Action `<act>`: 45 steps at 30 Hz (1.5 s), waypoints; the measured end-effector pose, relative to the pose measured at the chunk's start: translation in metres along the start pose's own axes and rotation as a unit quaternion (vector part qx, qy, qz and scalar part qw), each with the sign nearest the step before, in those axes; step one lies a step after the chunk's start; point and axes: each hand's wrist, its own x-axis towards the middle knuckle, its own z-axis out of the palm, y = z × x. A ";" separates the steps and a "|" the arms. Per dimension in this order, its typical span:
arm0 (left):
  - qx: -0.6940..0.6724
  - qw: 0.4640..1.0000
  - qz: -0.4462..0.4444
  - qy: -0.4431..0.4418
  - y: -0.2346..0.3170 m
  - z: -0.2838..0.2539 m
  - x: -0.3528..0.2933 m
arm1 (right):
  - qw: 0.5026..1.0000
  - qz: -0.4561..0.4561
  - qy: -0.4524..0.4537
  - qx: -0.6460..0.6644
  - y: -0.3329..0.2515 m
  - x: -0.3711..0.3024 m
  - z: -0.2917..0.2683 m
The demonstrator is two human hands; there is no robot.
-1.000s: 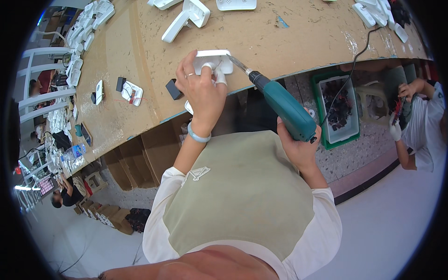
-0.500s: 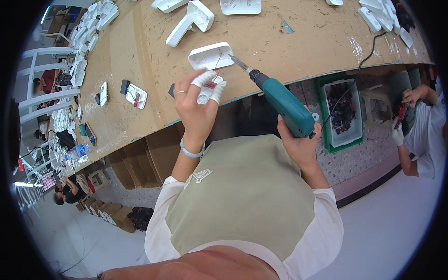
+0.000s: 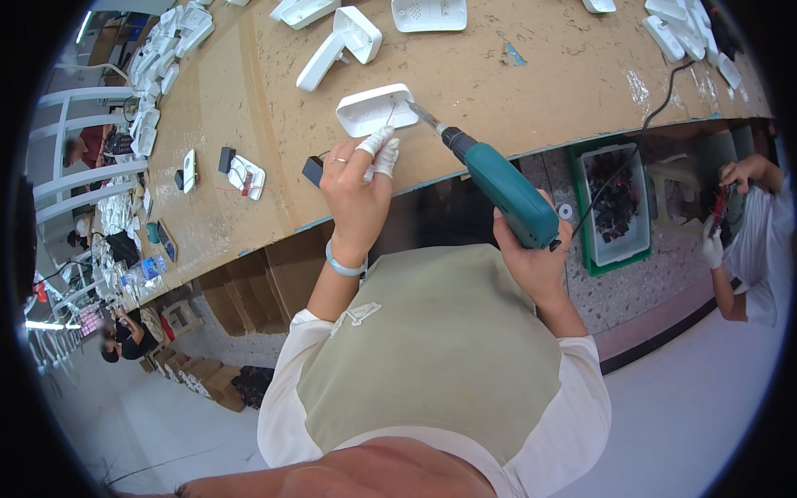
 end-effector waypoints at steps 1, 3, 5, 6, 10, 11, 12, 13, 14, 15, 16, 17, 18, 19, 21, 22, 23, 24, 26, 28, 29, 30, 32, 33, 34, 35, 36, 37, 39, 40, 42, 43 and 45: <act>0.002 1.000 0.001 -0.001 0.003 -0.004 0.001 | 1.000 -0.002 -0.009 0.005 0.001 0.001 0.000; -0.033 0.998 -0.053 -0.014 0.013 -0.014 0.006 | 1.000 -0.004 -0.017 0.011 0.000 0.003 -0.001; -0.070 0.995 -0.073 -0.009 0.013 -0.016 0.002 | 1.000 0.001 -0.018 0.006 -0.003 0.005 0.000; -0.104 0.990 -0.094 -0.005 0.012 -0.016 0.000 | 1.000 0.001 -0.019 0.007 -0.003 0.005 0.000; -0.108 0.991 -0.083 0.017 0.008 -0.010 -0.002 | 0.999 0.008 -0.027 0.018 -0.001 0.006 0.000; -0.103 0.992 -0.069 0.016 0.007 -0.008 -0.003 | 0.999 -0.002 -0.030 0.022 -0.001 0.006 0.000; -0.100 0.993 -0.054 0.015 0.006 -0.007 -0.003 | 0.999 -0.003 -0.029 0.022 -0.001 0.006 0.000; -0.101 0.993 -0.053 0.015 0.006 -0.006 -0.002 | 0.999 0.005 -0.029 0.027 -0.001 0.005 0.000; -0.068 0.997 -0.021 0.014 0.006 -0.006 0.000 | 0.999 0.013 -0.029 0.031 -0.002 0.005 0.000; -0.035 0.999 0.011 0.013 0.006 -0.006 0.001 | 0.999 0.012 -0.028 0.031 -0.002 0.005 0.000; -0.036 0.999 0.013 0.014 0.005 -0.005 0.001 | 0.999 0.010 -0.026 0.028 -0.003 0.005 -0.001; -0.024 1.000 0.012 0.017 0.004 -0.004 -0.001 | 0.999 0.008 -0.024 0.025 -0.004 0.005 -0.001; -0.011 1.000 0.011 0.019 0.002 -0.002 -0.001 | 0.999 0.007 -0.023 0.026 -0.004 0.005 -0.001; -0.010 1.000 0.013 0.020 0.002 -0.001 0.000 | 0.999 0.009 -0.026 0.020 -0.003 0.005 -0.002; -0.001 0.999 -0.012 0.039 0.001 0.003 0.005 | 0.999 0.010 -0.028 0.015 -0.003 0.005 -0.001; -0.001 0.999 -0.013 0.040 -0.001 0.005 0.006 | 0.999 0.007 -0.039 0.008 -0.002 0.006 -0.001; -0.004 0.998 -0.053 0.028 -0.004 0.009 0.007 | 0.999 0.005 -0.049 0.001 -0.001 0.007 0.000; -0.007 0.996 -0.091 0.016 -0.006 0.013 0.010 | 0.999 0.003 -0.048 0.001 -0.002 0.009 0.001; 0.011 0.997 -0.074 0.029 -0.007 0.017 0.014 | 0.998 -0.008 -0.061 -0.011 -0.003 0.013 0.005; 0.026 0.993 -0.115 -0.014 -0.006 0.018 0.016 | 0.998 -0.029 -0.062 -0.014 0.000 0.017 0.009; 0.027 0.993 -0.115 -0.013 -0.004 0.019 0.018 | 0.997 -0.049 -0.063 -0.017 0.002 0.018 0.010; 0.064 0.994 -0.085 0.007 -0.001 0.019 0.020 | 0.997 -0.048 -0.063 -0.017 0.002 0.019 0.011; 0.101 0.993 -0.055 0.027 0.006 0.017 0.026 | 0.996 -0.052 -0.069 -0.016 0.004 0.021 0.013; 0.131 0.988 -0.046 0.063 0.010 0.017 0.031 | 0.996 -0.052 -0.069 -0.016 0.005 0.022 0.014; 0.160 0.981 -0.037 0.099 0.012 0.017 0.033 | 0.996 -0.058 -0.068 -0.017 0.006 0.023 0.016; 0.160 0.981 -0.037 0.099 0.010 0.017 0.034 | 0.996 -0.063 -0.066 -0.018 0.007 0.024 0.017; 0.163 0.984 -0.029 0.068 0.005 0.018 0.036 | 0.996 -0.063 -0.066 -0.019 0.008 0.025 0.018; 0.166 0.985 -0.022 0.037 0.002 0.019 0.038 | 0.995 -0.061 -0.069 -0.023 0.009 0.026 0.019; 0.160 0.986 -0.027 0.026 -0.004 0.022 0.035 | 0.995 -0.058 -0.072 -0.028 0.008 0.027 0.021; 0.154 0.987 -0.032 0.015 -0.006 0.023 0.034 | 0.996 -0.051 -0.066 -0.026 0.006 0.028 0.023; 0.155 0.987 -0.027 0.019 -0.006 0.023 0.034 | 0.997 -0.043 -0.060 -0.024 0.005 0.028 0.025; 0.157 0.987 -0.022 0.024 -0.006 0.023 0.034 | 0.997 -0.039 -0.065 -0.023 0.005 0.028 0.025; 0.154 0.987 -0.023 0.028 -0.005 0.024 0.033 | 0.997 -0.035 -0.070 -0.023 0.006 0.028 0.026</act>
